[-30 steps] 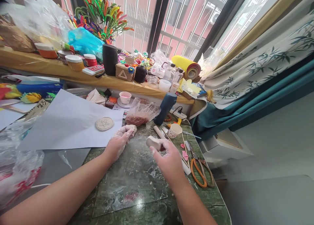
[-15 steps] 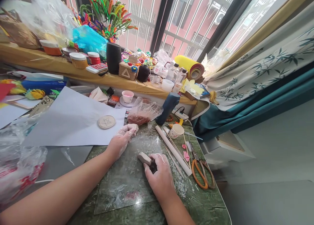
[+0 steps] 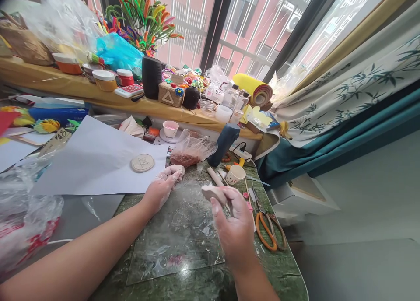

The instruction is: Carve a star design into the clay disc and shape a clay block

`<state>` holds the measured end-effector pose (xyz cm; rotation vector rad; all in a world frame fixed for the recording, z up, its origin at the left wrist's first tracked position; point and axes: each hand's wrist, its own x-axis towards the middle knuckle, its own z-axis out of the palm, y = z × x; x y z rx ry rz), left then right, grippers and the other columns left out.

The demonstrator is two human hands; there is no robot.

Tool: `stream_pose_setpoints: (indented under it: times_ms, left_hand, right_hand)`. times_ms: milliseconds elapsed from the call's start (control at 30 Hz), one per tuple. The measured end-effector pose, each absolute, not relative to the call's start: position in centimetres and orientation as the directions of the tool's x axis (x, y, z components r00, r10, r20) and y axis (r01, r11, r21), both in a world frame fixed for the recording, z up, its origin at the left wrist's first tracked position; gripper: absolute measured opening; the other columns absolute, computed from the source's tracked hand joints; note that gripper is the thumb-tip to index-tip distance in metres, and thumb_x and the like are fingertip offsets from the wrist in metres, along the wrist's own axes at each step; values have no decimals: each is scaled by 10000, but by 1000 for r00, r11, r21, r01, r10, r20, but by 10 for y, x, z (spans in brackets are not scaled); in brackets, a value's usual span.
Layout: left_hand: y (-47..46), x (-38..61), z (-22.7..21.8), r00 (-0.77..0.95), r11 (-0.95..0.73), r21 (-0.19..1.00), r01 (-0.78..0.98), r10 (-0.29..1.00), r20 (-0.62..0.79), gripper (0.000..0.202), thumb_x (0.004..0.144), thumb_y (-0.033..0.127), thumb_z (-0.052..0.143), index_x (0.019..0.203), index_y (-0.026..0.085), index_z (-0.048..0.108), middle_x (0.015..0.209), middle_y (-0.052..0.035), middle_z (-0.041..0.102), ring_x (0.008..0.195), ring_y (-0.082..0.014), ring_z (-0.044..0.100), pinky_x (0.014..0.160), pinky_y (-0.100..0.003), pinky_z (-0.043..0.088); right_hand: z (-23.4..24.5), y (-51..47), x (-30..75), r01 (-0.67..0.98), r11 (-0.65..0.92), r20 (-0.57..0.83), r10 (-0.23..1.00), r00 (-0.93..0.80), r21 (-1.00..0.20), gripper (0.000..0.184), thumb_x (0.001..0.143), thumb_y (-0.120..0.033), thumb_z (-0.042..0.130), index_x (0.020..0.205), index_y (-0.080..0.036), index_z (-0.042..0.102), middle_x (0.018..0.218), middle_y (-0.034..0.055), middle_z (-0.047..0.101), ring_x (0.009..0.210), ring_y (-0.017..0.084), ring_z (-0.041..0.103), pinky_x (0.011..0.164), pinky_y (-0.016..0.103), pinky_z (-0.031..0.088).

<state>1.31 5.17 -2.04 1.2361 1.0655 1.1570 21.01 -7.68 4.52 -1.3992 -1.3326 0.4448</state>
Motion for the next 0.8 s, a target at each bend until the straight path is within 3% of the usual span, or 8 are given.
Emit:
stream_pose_setpoints:
  times_ms: [100, 267, 467, 667, 800]
  left_hand:
    - [52, 14, -21, 113, -53, 996, -65, 992, 60, 271, 879, 498, 650, 881, 229, 677, 839, -11, 667, 653, -154, 525, 644, -285, 443]
    - [53, 14, -21, 97, -61, 996, -61, 993, 67, 268, 872, 497, 657, 897, 233, 695, 820, -19, 666, 719, -182, 570, 683, -297, 470]
    - [54, 14, -22, 102, -76, 995, -61, 991, 82, 248, 881, 479, 655, 869, 233, 687, 839, -25, 670, 733, -185, 574, 691, -303, 476]
    - [53, 14, -21, 107, -51, 997, -62, 993, 57, 275, 884, 507, 654, 899, 235, 696, 831, -21, 668, 699, -177, 553, 659, -296, 453]
    - [52, 15, -22, 122, -27, 997, -72, 992, 36, 273, 892, 503, 647, 920, 234, 682, 850, -8, 666, 643, -151, 503, 642, -288, 424]
  right_hand:
    - [48, -77, 207, 419, 260, 423, 830, 364, -870, 282, 977, -387, 658, 1214, -234, 655, 1094, 72, 752, 969, 249, 722, 860, 376, 586]
    - [3, -67, 196, 689, 145, 277, 957, 84, -711, 232, 910, -365, 678, 1088, -231, 741, 1019, 69, 775, 924, 267, 718, 839, 382, 581]
    - [-25, -64, 196, 723, 102, 207, 977, 58, -683, 201, 928, -371, 657, 1047, -230, 737, 974, 71, 772, 877, 263, 706, 797, 380, 569]
    - [-12, -70, 199, 693, 142, 312, 942, 126, -706, 209, 932, -357, 671, 1082, -232, 746, 980, 72, 773, 870, 256, 712, 811, 384, 586]
    - [11, -75, 204, 578, 233, 451, 852, 266, -782, 306, 970, -386, 668, 1235, -233, 685, 1154, 107, 752, 1010, 276, 719, 893, 418, 588]
